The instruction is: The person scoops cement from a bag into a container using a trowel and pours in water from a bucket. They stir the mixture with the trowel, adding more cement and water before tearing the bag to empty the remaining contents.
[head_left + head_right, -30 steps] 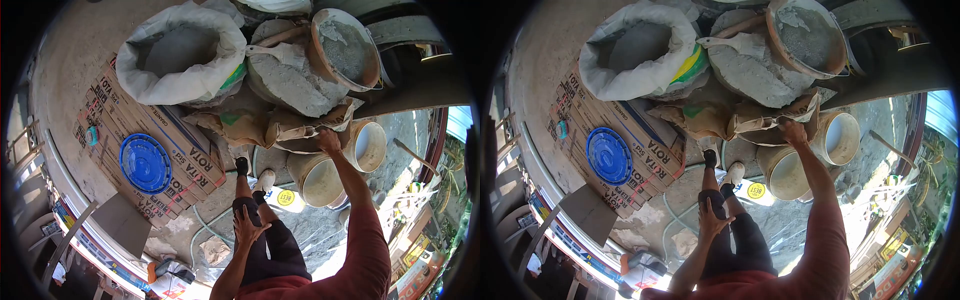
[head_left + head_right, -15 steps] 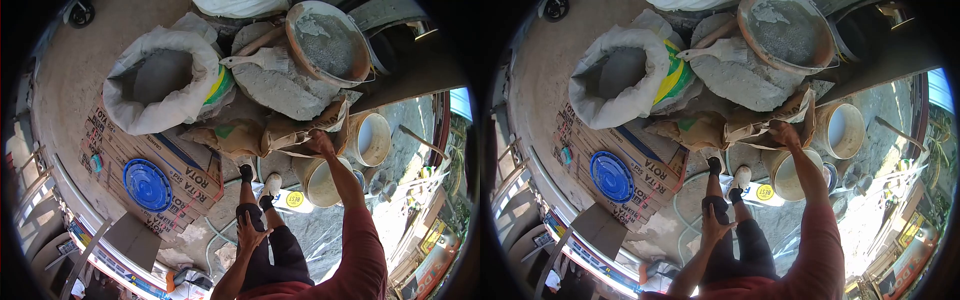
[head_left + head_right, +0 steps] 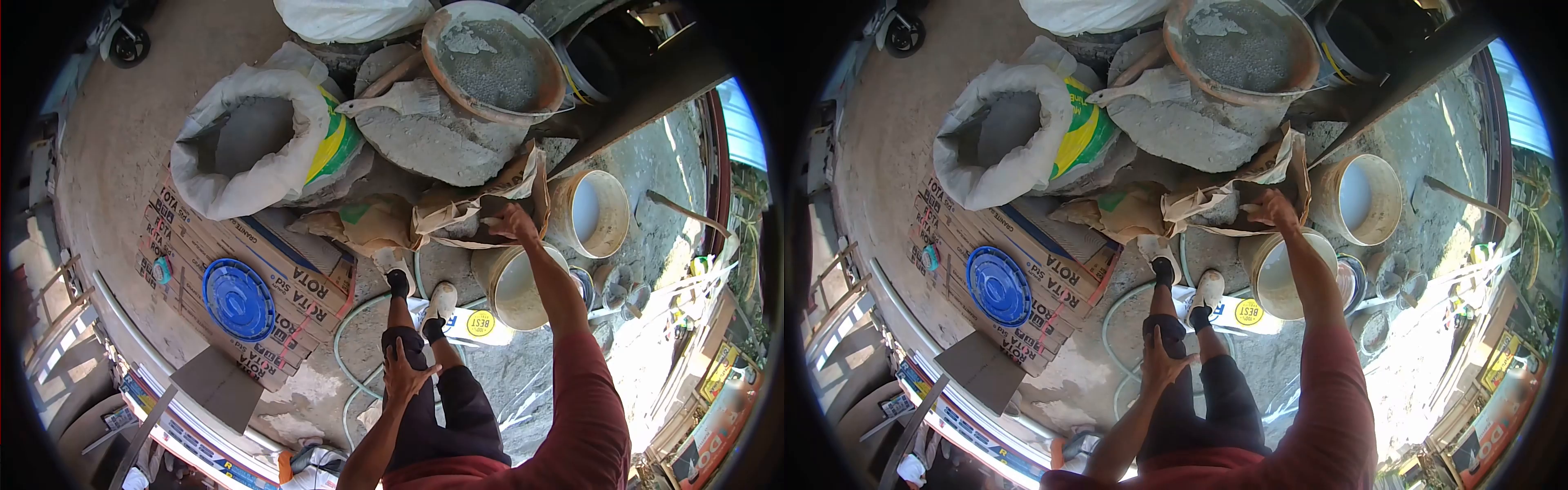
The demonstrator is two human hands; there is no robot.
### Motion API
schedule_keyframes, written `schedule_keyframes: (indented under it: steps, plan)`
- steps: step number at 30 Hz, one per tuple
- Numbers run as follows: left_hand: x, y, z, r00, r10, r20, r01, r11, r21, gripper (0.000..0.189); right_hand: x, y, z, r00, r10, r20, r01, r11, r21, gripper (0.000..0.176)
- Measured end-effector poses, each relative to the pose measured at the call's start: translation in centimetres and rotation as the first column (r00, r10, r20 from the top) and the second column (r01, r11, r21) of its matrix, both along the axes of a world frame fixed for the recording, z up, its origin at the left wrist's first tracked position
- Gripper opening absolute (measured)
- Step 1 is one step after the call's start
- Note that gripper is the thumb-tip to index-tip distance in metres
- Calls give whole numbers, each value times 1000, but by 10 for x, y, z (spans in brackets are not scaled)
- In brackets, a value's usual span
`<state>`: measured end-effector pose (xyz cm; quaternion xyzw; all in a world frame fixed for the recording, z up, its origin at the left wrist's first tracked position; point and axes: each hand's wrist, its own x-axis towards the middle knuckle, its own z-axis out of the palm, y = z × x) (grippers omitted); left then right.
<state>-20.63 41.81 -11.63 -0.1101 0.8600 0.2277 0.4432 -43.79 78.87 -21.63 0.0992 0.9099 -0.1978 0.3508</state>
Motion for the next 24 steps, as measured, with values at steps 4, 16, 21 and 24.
schedule_keyframes:
  steps: [4, 16, 21, 24]
  plan:
    - [2, 2, -1, 999, -4, -32, 4, 1000, 12, 120, -4, 6, 22, 1000, 21, -2, -21, 999, 39, 43]
    - [-1, 2, -1, 999, 7, -49, -5, 999, 39, 119, -13, 18, 79, 987, 122, -101, -113, 990, 87, 37]
    - [-2, 3, -1, 999, 6, -32, -5, 1000, 29, 118, -8, 29, 102, 999, 2, -32, 0, 999, 54, 43]
    - [-6, 5, 3, 1000, 10, -7, -10, 1000, 26, 117, 6, 42, 102, 993, 25, -116, -16, 997, 72, 46]
